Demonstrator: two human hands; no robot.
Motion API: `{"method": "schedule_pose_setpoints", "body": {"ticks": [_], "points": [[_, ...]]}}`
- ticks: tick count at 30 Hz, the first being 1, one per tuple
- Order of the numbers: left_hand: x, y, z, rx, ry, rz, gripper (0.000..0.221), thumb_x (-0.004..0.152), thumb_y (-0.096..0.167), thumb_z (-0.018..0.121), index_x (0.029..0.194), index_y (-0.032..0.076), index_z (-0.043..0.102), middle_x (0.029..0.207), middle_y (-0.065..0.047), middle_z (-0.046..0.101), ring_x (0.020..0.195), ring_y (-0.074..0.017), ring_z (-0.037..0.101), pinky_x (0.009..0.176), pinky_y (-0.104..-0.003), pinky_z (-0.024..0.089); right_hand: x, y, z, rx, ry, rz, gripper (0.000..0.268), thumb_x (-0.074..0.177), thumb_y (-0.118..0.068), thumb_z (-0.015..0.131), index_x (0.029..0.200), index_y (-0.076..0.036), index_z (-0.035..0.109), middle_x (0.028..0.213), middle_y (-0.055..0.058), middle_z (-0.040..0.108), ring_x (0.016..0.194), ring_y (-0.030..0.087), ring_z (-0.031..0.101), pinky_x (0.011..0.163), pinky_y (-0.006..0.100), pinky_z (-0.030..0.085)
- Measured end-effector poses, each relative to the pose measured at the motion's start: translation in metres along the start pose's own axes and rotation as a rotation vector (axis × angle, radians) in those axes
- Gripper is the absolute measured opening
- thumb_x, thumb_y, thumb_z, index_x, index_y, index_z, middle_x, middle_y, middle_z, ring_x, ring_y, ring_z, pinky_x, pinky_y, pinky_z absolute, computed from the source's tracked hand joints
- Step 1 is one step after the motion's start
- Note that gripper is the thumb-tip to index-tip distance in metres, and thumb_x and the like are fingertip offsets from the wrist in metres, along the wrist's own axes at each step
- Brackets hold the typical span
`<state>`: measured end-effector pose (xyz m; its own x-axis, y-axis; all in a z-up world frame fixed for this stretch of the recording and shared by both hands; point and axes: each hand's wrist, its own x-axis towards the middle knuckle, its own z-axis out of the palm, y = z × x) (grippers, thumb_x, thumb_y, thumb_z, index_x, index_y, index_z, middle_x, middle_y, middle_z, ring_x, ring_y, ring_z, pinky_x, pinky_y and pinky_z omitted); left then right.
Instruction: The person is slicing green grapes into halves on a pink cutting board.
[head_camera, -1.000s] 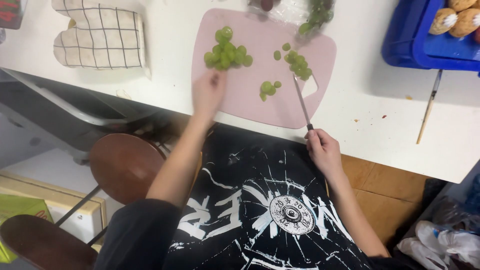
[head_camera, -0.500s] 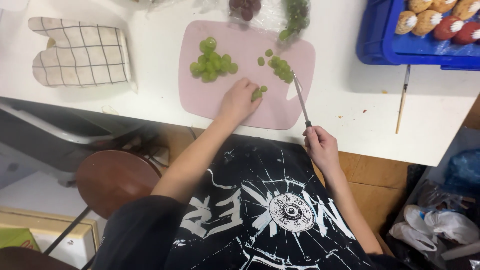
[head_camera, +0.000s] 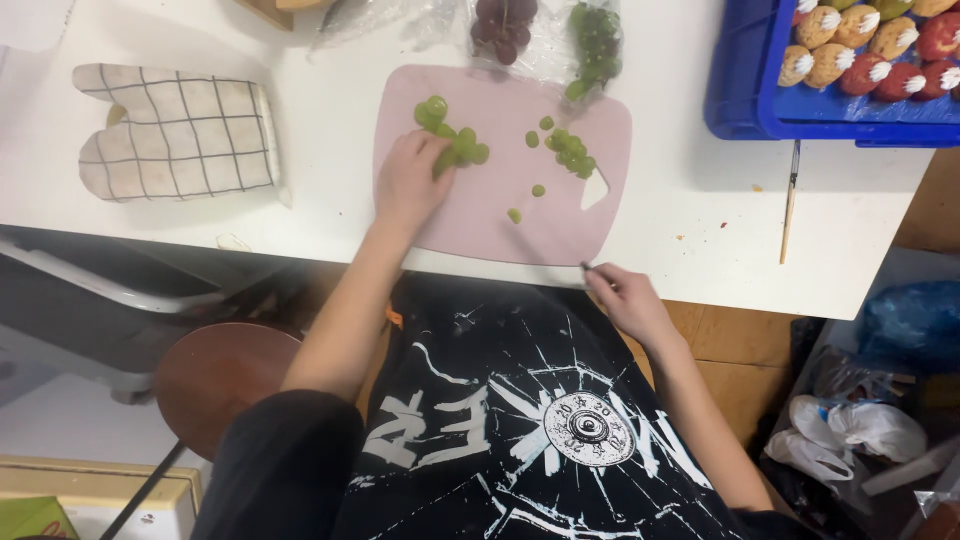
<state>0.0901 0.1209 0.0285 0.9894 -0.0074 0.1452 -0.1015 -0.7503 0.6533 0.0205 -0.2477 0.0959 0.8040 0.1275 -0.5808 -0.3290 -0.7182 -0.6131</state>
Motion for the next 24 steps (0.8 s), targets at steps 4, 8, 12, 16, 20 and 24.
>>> {"method": "schedule_pose_setpoints", "body": {"ticks": [4,8,12,16,20,24], "points": [[-0.003,0.011,-0.012,-0.029,0.016,0.000,0.036,0.082,0.012,0.080,0.117,0.010,0.071,0.119,-0.009,0.064,0.109,-0.0324,0.062,0.091,-0.042,0.052,0.009,0.005,0.016,-0.087,-0.210,-0.099,0.034,0.098,-0.032,0.063,0.111,-0.002,0.073,0.081,0.007,0.072,0.067,0.016,0.065,0.066,0.032,0.052],[0.003,0.021,-0.020,-0.060,0.064,0.033,0.039,0.079,0.014,0.081,0.116,0.008,0.070,0.122,-0.011,0.061,0.110,-0.0332,0.059,0.093,-0.043,0.051,0.032,0.014,0.008,-0.090,-0.154,0.029,0.035,0.099,-0.035,0.062,0.108,-0.004,0.075,0.071,0.008,0.069,0.063,0.015,0.062,0.063,0.031,0.051],[0.016,0.020,-0.019,-0.089,0.144,0.090,0.032,0.086,0.015,0.080,0.116,0.009,0.070,0.124,-0.007,0.062,0.115,-0.0310,0.059,0.096,-0.043,0.047,0.041,0.006,-0.007,-0.045,0.025,0.169,0.036,0.102,-0.036,0.059,0.105,-0.004,0.075,0.069,0.007,0.064,0.060,0.015,0.055,0.057,0.033,0.046],[0.068,0.022,-0.021,-0.069,0.127,0.136,0.027,0.085,0.015,0.078,0.111,0.012,0.072,0.116,-0.008,0.065,0.109,-0.0314,0.060,0.093,-0.045,0.045,0.043,-0.022,-0.016,-0.056,0.024,0.141,0.037,0.101,-0.036,0.060,0.101,-0.002,0.075,0.067,0.005,0.063,0.059,0.013,0.055,0.056,0.031,0.046],[0.122,0.032,0.020,-0.131,-0.057,0.260,0.023,0.092,0.016,0.073,0.114,0.011,0.072,0.112,-0.008,0.070,0.109,-0.0303,0.062,0.096,-0.045,0.048,0.028,-0.013,-0.008,0.101,-0.019,0.236,0.036,0.101,-0.035,0.060,0.095,-0.003,0.074,0.064,0.001,0.057,0.054,0.009,0.047,0.050,0.028,0.039],[0.168,0.064,0.089,0.006,-0.386,0.212,0.028,0.083,0.021,0.071,0.109,0.010,0.074,0.107,-0.014,0.070,0.103,-0.0343,0.065,0.091,-0.046,0.052,0.024,0.004,0.011,0.336,0.112,0.221,0.032,0.102,-0.031,0.058,0.092,-0.004,0.072,0.062,-0.002,0.055,0.049,0.006,0.041,0.045,0.026,0.032]]}}
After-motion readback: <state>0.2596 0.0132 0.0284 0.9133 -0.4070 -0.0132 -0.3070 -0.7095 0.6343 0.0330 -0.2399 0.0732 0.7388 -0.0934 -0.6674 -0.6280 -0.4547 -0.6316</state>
